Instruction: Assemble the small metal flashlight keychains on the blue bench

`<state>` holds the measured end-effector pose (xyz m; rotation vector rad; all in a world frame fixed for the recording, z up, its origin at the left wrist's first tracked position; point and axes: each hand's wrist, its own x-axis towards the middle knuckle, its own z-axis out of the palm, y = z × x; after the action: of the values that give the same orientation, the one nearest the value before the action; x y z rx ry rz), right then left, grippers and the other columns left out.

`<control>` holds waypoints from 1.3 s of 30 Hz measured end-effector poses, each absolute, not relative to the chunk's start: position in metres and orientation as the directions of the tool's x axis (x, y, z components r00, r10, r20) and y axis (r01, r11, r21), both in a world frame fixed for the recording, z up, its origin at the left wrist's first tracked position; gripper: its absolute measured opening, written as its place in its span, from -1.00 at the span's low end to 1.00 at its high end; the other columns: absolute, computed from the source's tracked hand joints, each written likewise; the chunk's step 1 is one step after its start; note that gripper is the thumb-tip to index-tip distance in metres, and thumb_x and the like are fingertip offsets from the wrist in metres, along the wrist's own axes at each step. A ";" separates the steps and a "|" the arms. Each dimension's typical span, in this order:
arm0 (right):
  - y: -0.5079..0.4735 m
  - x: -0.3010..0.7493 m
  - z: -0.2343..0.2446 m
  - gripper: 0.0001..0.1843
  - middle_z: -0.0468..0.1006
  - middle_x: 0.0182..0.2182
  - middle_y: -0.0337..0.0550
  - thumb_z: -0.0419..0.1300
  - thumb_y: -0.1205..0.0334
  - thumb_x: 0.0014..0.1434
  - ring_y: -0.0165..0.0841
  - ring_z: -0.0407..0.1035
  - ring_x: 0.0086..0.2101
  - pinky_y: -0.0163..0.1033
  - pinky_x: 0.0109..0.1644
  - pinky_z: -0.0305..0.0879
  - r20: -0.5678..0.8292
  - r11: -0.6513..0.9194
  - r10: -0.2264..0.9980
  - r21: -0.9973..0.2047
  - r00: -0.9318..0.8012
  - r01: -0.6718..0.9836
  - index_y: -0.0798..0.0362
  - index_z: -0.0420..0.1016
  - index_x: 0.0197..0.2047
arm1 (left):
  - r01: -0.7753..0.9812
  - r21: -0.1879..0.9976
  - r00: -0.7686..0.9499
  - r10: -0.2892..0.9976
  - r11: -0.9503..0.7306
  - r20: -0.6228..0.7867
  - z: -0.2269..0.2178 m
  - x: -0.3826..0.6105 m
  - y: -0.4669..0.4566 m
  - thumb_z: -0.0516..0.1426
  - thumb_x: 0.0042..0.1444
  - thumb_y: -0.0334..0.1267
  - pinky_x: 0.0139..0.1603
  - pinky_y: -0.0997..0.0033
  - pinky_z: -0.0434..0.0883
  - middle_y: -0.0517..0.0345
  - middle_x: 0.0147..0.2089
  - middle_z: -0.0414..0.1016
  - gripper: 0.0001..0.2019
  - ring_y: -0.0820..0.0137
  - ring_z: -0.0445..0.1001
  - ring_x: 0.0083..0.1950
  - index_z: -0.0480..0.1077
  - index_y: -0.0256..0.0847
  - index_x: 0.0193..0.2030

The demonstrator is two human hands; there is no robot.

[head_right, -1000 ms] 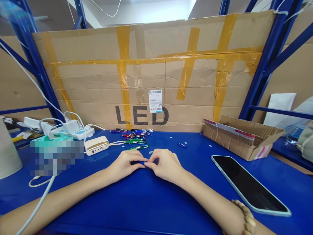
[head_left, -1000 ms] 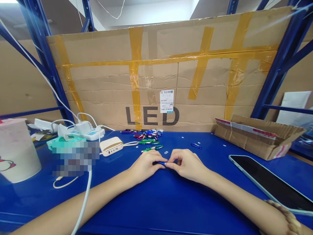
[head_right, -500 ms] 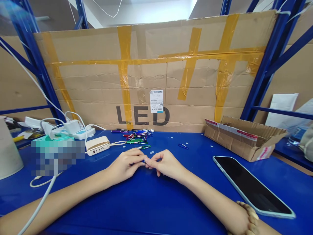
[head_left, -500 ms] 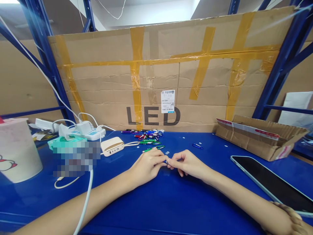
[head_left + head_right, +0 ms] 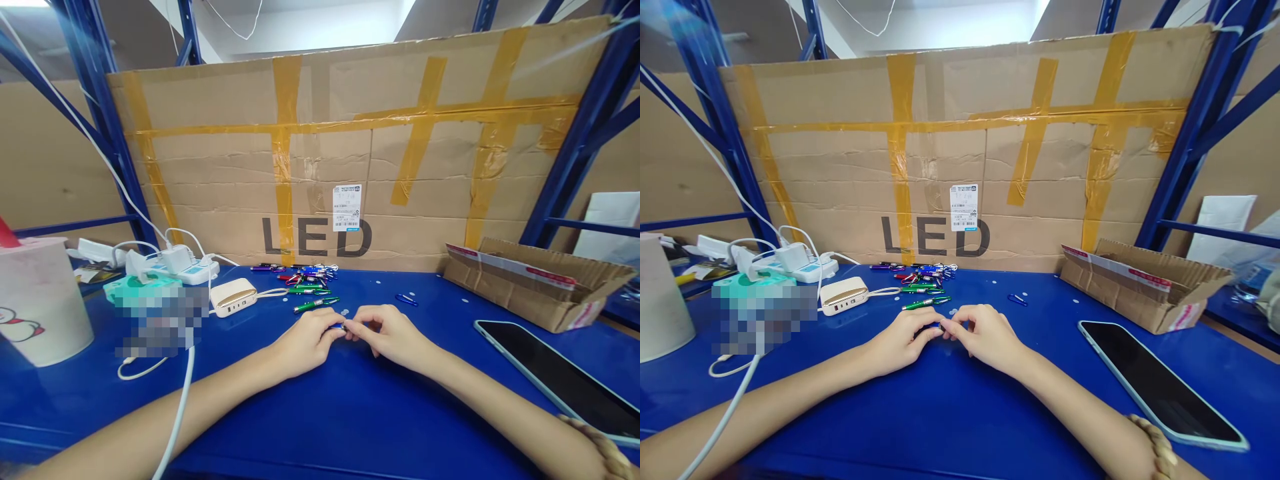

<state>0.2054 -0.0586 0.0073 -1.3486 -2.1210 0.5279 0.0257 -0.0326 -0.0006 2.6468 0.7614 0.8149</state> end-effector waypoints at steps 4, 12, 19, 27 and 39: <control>-0.061 0.205 0.008 -0.68 0.52 -0.44 -0.29 0.03 0.08 0.16 -0.55 0.29 -0.65 -0.39 -0.47 0.17 0.236 0.424 0.904 -0.594 -0.355 0.684 0.05 0.48 -0.46 | 0.411 0.360 0.716 0.541 -0.838 0.442 0.000 0.024 -0.033 -0.05 0.20 -0.39 -0.16 0.49 0.34 0.10 -0.31 0.44 -0.81 0.42 0.41 -0.25 0.39 -0.28 -0.26; -0.064 0.204 0.004 -0.70 0.50 -0.48 -0.27 0.05 0.10 0.14 -0.54 0.29 -0.65 -0.39 -0.50 0.16 0.204 0.427 0.899 -0.604 -0.387 0.673 0.03 0.53 -0.46 | 0.329 0.207 0.825 0.387 -0.921 0.412 0.002 0.019 -0.033 -0.11 0.25 -0.35 -0.17 0.47 0.33 0.08 -0.32 0.38 -0.76 0.40 0.36 -0.23 0.37 -0.29 -0.26; -0.058 0.206 0.001 -0.56 0.49 -0.52 -0.15 0.09 -0.08 0.07 -0.56 0.21 -0.71 -0.40 -0.62 0.12 0.079 0.272 0.897 -0.874 -0.436 0.403 0.15 0.52 -0.48 | 0.246 0.173 0.842 0.299 -0.954 0.450 0.008 0.018 -0.033 -0.13 0.27 -0.32 -0.19 0.46 0.31 0.05 -0.32 0.39 -0.72 0.40 0.34 -0.25 0.38 -0.31 -0.24; -0.059 0.203 0.003 -0.51 0.48 -0.55 -0.16 0.11 -0.15 0.03 -0.59 0.18 -0.72 -0.43 -0.66 0.05 0.023 0.201 0.908 -0.900 -0.419 0.386 0.17 0.51 -0.49 | 0.263 0.283 0.803 0.372 -0.922 0.466 0.005 0.020 -0.031 -0.10 0.25 -0.35 -0.18 0.50 0.30 0.13 -0.36 0.40 -0.76 0.43 0.35 -0.27 0.37 -0.27 -0.30; -0.058 0.207 0.013 -0.75 0.51 -0.43 -0.21 0.25 -0.01 -0.06 -0.51 0.22 -0.60 -0.35 -0.52 0.15 0.495 0.494 0.846 -0.585 -0.200 0.643 0.00 0.56 -0.44 | 0.511 0.335 0.700 0.610 -0.791 0.372 0.005 0.024 -0.038 -0.15 0.26 -0.27 -0.24 0.47 0.32 0.18 -0.28 0.41 -0.77 0.43 0.39 -0.25 0.30 -0.19 -0.21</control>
<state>0.2075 -0.0575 0.0131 -1.2301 -1.9306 0.3169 0.0243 -0.0377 0.0048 2.7022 0.9024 0.7004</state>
